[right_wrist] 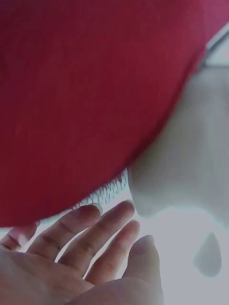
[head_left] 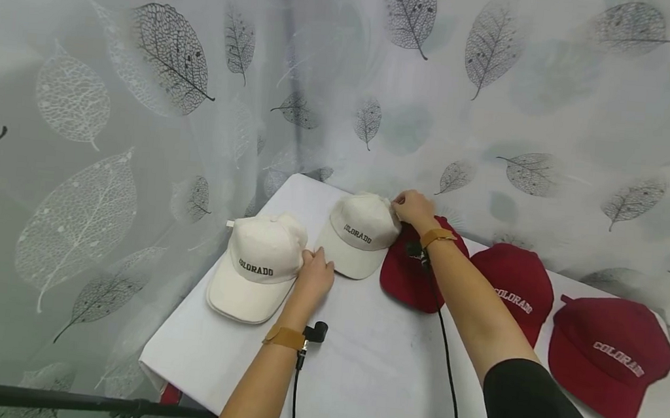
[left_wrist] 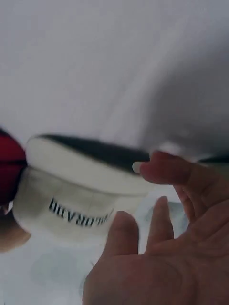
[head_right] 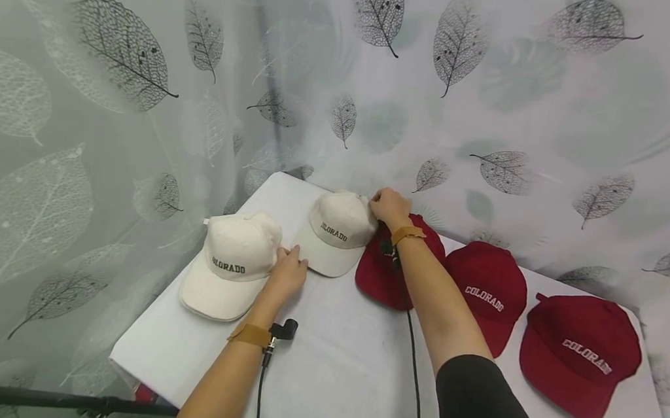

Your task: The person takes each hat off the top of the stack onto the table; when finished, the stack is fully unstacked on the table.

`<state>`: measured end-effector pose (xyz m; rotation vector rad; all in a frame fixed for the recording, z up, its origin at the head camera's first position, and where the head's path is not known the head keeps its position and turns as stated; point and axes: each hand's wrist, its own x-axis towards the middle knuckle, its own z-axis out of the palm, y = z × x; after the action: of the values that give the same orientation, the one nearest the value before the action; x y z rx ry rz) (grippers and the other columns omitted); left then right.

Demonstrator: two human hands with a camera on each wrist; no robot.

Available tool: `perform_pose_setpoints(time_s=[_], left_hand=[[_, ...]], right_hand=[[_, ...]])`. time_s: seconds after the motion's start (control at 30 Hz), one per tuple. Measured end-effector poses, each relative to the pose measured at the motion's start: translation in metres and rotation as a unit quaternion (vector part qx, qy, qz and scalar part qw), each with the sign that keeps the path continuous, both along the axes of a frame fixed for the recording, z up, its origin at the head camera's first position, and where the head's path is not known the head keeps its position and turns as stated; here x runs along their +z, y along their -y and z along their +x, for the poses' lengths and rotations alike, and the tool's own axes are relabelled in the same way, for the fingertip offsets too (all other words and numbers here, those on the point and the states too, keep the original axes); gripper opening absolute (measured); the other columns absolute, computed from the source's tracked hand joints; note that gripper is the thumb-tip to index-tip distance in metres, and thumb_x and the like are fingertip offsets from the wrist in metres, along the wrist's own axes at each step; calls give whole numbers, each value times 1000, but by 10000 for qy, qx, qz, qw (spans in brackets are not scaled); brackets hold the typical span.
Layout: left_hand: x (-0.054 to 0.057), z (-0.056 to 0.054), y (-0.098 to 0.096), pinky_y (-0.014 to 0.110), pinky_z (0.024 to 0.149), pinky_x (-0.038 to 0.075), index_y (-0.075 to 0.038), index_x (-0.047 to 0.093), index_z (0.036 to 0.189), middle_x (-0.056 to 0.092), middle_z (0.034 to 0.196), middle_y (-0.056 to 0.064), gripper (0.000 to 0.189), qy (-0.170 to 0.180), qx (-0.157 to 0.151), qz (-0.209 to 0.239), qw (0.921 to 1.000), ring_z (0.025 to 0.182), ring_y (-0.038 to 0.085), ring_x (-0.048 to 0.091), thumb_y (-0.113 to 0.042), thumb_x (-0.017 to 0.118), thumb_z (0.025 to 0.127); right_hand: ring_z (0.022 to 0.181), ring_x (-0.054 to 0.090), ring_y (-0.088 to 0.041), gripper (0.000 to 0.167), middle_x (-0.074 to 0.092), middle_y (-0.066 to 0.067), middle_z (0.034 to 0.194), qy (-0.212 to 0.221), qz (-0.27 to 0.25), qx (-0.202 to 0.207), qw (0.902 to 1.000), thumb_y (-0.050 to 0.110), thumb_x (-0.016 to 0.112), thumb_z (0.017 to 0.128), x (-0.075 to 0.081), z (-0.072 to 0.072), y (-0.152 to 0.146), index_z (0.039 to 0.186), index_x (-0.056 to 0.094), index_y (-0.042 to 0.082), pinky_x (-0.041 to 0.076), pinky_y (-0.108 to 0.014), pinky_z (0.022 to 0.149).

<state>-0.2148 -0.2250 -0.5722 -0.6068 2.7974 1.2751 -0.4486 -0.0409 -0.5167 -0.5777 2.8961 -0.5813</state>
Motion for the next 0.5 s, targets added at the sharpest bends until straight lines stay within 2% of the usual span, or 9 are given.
perform_pose_setpoints(time_s=[0.13, 0.23, 0.3, 0.37, 0.43, 0.5], left_hand=[[23, 12, 5, 45, 88, 53, -1, 34, 156, 38, 139, 26, 58, -124, -286, 857, 9958, 97, 35, 64, -30, 47, 108], [47, 30, 14, 37, 76, 55, -5, 41, 153, 47, 138, 21, 52, -387, -604, 1592, 9846, 88, 30, 67, -33, 46, 109], [63, 47, 24, 33, 70, 55, -7, 49, 148, 55, 135, 18, 46, -680, -648, 1950, 9763, 90, 26, 65, -33, 46, 110], [78, 68, 38, 30, 67, 52, -7, 56, 142, 61, 129, 17, 41, -1008, -501, 2181, 9694, 90, 28, 64, -31, 46, 110], [94, 94, 54, 28, 64, 48, -4, 61, 135, 65, 122, 20, 37, -1262, -112, 2198, 9673, 88, 30, 63, -26, 46, 111], [92, 118, 77, 27, 63, 46, -3, 64, 128, 67, 116, 21, 36, -1474, 498, 1937, 9687, 85, 29, 62, -28, 46, 111]], right_hand=[[104, 62, -36, 31, 69, -14, 120, -339, -464, 194, 9982, 28, 55, 105, 20, 3, 9, 124, 68, 8, 38, -60, 100], [103, 63, -32, 31, 68, -11, 122, -775, -889, 526, 9916, 28, 55, 105, 38, 9, 27, 127, 67, 10, 34, -59, 102], [101, 63, -27, 30, 67, -7, 121, -1061, -951, 966, 9851, 28, 55, 106, 49, 18, 44, 128, 67, 12, 34, -56, 103], [100, 63, -23, 30, 67, -5, 121, -1240, -890, 1567, 9758, 29, 56, 106, 56, 34, 63, 129, 67, 13, 37, -52, 103], [96, 62, -18, 32, 66, -2, 119, -1171, -770, 2142, 9667, 31, 55, 106, 58, 55, 81, 131, 66, 14, 44, -43, 97], [97, 63, -16, 35, 67, -1, 119, -899, -635, 2574, 9600, 33, 54, 107, 55, 78, 97, 134, 64, 14, 49, -37, 90]])
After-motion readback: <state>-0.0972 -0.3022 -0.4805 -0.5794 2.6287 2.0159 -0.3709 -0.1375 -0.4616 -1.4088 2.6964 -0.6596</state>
